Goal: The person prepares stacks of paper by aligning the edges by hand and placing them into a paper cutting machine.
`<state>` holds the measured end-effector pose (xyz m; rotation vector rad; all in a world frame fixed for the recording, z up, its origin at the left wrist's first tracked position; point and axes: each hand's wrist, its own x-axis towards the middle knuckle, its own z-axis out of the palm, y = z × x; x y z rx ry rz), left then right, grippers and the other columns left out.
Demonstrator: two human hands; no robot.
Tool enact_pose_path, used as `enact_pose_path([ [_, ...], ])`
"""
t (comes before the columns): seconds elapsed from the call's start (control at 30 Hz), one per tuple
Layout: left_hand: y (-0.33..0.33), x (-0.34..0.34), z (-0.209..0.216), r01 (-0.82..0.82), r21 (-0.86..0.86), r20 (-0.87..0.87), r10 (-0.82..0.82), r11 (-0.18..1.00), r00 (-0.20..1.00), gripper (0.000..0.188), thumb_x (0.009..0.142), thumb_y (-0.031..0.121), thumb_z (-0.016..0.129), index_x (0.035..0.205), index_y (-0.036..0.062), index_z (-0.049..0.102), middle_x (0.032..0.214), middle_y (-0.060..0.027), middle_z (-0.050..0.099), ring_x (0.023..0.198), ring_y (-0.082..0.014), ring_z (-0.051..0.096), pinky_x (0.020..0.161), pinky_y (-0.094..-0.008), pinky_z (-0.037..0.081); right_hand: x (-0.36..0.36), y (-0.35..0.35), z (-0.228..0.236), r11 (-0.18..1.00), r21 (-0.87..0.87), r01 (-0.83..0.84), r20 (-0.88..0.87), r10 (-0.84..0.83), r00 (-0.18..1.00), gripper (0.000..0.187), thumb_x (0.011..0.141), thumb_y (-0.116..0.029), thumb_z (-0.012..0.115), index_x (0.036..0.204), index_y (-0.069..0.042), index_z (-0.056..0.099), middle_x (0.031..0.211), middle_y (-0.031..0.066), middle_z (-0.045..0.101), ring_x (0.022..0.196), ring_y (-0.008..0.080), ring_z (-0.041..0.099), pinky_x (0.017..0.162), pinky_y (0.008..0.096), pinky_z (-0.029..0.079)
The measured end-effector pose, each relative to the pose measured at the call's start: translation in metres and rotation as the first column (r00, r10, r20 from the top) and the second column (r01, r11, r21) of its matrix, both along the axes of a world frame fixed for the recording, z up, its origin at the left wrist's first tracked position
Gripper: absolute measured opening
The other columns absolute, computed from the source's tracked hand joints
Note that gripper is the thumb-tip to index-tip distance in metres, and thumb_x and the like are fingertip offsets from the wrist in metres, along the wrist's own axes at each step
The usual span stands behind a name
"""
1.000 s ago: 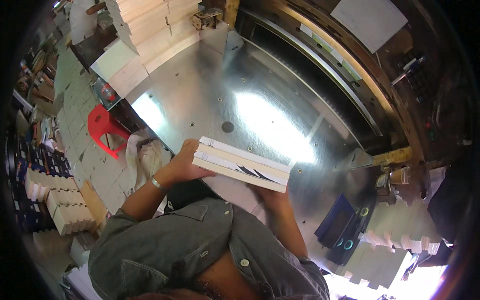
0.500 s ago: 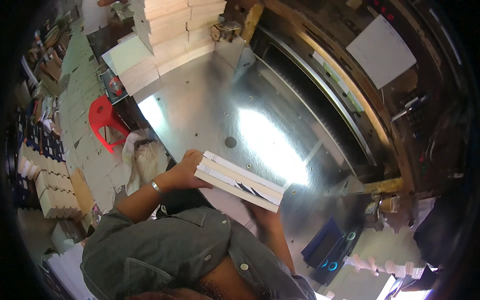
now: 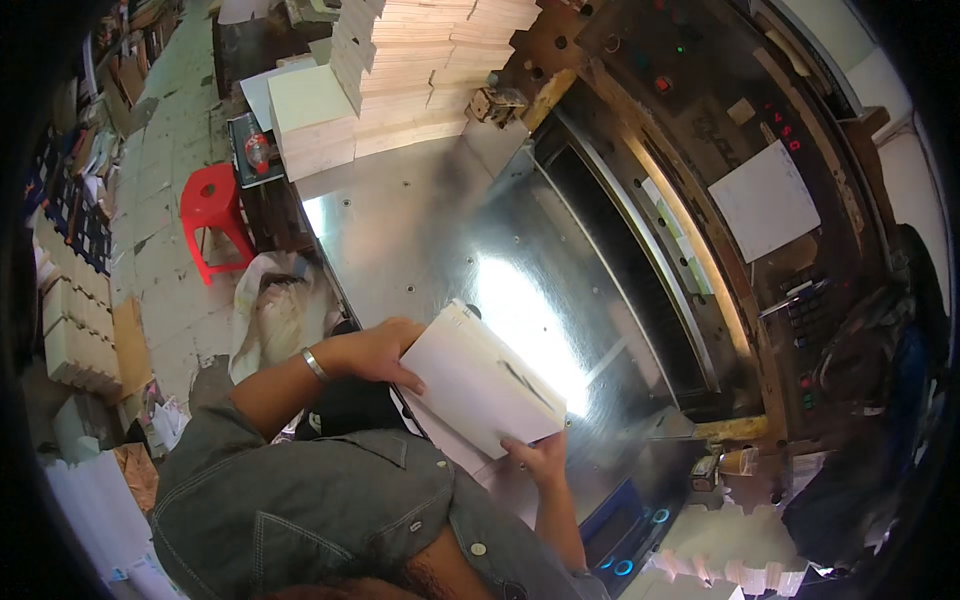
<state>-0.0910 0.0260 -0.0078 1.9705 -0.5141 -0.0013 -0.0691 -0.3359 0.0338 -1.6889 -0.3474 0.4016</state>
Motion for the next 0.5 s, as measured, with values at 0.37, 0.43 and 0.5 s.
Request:
enact_pose_path([
  [0.37,0.088,0.005,0.019,-0.001,-0.884,-0.200,-0.377,0.467,0.904,0.058,0.113,0.048,0.033,0.138,0.0019,0.059,0.130,-0.0123,0.069,0.123,-0.0177,0.061,0.103,-0.0369,0.048,-0.002,0.089,-0.026,0.903,0.417,0.103,-0.286,0.022,0.958,0.082,0.081,-0.040,0.079,0.144,0.001,0.047,0.130,0.0145,0.063,0.116,0.0302,0.064,0.097,0.0453,0.054],
  [0.43,0.105,0.025,-0.026,-0.047,-0.902,-0.201,-0.320,0.430,0.926,0.053,0.113,0.041,0.038,0.141,0.0011,0.057,0.135,-0.0119,0.067,0.129,-0.0202,0.058,0.107,-0.0369,0.045,0.006,0.121,-0.017,0.896,0.439,0.074,-0.333,0.086,0.939,0.080,0.084,-0.045,0.075,0.144,0.001,0.047,0.133,0.0150,0.062,0.119,0.0314,0.063,0.097,0.0470,0.054],
  [0.5,0.100,0.033,-0.036,-0.426,-0.514,0.099,0.545,0.745,0.833,0.042,0.109,0.032,0.048,0.133,-0.0004,0.062,0.130,-0.0152,0.066,0.123,-0.0243,0.061,0.105,-0.0336,0.046,0.015,0.166,0.008,0.862,0.504,0.047,-0.397,0.183,0.899,0.066,0.093,-0.042,0.062,0.146,-0.004,0.047,0.129,0.0163,0.063,0.116,0.0326,0.064,0.094,0.0441,0.056],
])
